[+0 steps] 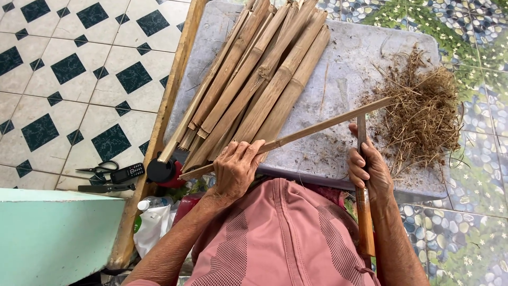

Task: The person uses a machete to shave and smooth a bamboo stick held in the left hand. The person repeatedly draws the blade along the stick's length to remove the outer layer and create a smooth surface. Shavings accumulate on the work surface.

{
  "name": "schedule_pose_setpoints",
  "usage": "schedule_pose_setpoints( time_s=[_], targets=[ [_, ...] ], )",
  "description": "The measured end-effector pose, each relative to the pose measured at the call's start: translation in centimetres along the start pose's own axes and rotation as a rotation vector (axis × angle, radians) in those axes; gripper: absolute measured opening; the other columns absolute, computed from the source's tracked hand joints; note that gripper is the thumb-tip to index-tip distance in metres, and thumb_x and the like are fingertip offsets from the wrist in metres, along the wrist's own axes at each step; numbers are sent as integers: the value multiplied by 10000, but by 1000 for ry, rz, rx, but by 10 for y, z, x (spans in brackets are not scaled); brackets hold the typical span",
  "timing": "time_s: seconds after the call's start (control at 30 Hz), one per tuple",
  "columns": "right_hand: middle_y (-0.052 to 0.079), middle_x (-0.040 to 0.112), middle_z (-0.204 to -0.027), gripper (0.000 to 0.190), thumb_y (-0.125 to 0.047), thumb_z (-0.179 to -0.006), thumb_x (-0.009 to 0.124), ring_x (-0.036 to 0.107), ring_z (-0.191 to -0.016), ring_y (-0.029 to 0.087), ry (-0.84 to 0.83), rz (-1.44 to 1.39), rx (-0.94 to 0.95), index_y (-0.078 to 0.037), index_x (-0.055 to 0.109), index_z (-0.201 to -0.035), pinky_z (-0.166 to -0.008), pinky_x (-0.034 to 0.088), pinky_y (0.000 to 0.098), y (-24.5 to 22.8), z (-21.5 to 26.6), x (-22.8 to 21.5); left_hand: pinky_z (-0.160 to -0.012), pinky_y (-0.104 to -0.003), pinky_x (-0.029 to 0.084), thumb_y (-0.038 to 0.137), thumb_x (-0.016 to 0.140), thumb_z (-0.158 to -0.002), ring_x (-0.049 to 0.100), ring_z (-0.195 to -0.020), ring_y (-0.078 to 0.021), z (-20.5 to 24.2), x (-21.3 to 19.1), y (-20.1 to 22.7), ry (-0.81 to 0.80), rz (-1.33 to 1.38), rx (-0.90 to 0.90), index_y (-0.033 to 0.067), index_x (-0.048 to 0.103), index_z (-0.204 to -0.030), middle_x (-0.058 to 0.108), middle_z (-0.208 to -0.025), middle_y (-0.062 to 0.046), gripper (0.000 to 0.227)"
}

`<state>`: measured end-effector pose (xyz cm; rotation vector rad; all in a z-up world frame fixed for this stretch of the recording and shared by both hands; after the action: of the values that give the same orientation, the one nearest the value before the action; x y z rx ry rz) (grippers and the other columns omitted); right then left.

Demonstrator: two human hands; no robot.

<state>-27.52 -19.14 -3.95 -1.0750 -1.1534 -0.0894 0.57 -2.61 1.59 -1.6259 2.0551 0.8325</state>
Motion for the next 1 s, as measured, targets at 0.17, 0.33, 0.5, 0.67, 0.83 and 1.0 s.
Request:
schedule_pose_setpoints(
  time_s=[0.17,0.33,0.5,0.67,0.83,1.0],
  targets=[
    [-1,415,-687,554,-145,-1080,416,392,-406,57,-28,-16,3,-90,301,-1620,-260,425,198,-1,0,0,-705,-319,529,277,670,-996,606,-760,-220,1,1,-1,-13,-4,0,129,725,-1137,557,-793,-18,212],
    [-4,419,-691,549,-140,-1086,409,396,-412,54,-20,-18,-9,-79,298,-1620,-267,426,190,-2,0,4,-716,-319,534,275,673,-995,611,-768,-219,0,1,-1,-22,-19,0,128,721,-1134,561,-797,-18,208],
    [-4,407,-688,559,-140,-1087,400,388,-413,55,-7,-46,-12,-81,279,-1630,-265,422,192,-2,1,6,-709,-295,529,287,643,-1018,598,-753,-208,-4,-2,2,-1,-16,-11,134,721,-1148,551,-791,-10,215],
    [1,412,-686,554,-139,-1090,405,395,-405,61,-5,-59,-15,-76,283,-1627,-264,428,201,-2,1,6,-700,-280,526,293,654,-1014,595,-742,-196,-4,-1,2,9,-29,0,136,728,-1122,552,-781,-4,205],
    [2,411,-681,552,-143,-1088,411,395,-398,62,-8,-67,-15,-81,292,-1624,-259,429,205,-3,1,4,-688,-277,524,289,661,-1014,596,-728,-195,-6,-2,3,20,-32,3,127,733,-1104,556,-769,-8,199],
    [0,400,-679,554,-145,-1087,403,385,-395,60,-4,-52,-22,-79,286,-1624,-252,416,203,-2,0,3,-686,-280,527,302,669,-1005,594,-722,-193,-8,-4,2,7,-28,0,132,736,-1113,556,-767,-6,212]
  ],
)
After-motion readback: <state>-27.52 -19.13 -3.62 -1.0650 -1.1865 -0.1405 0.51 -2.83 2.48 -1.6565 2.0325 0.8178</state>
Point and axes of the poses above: each hand's wrist, its own z-axis away from the middle knuckle, its own x-axis out of the palm, y = z × x, the point moved 4 cm from there along -z, towards the middle knuckle
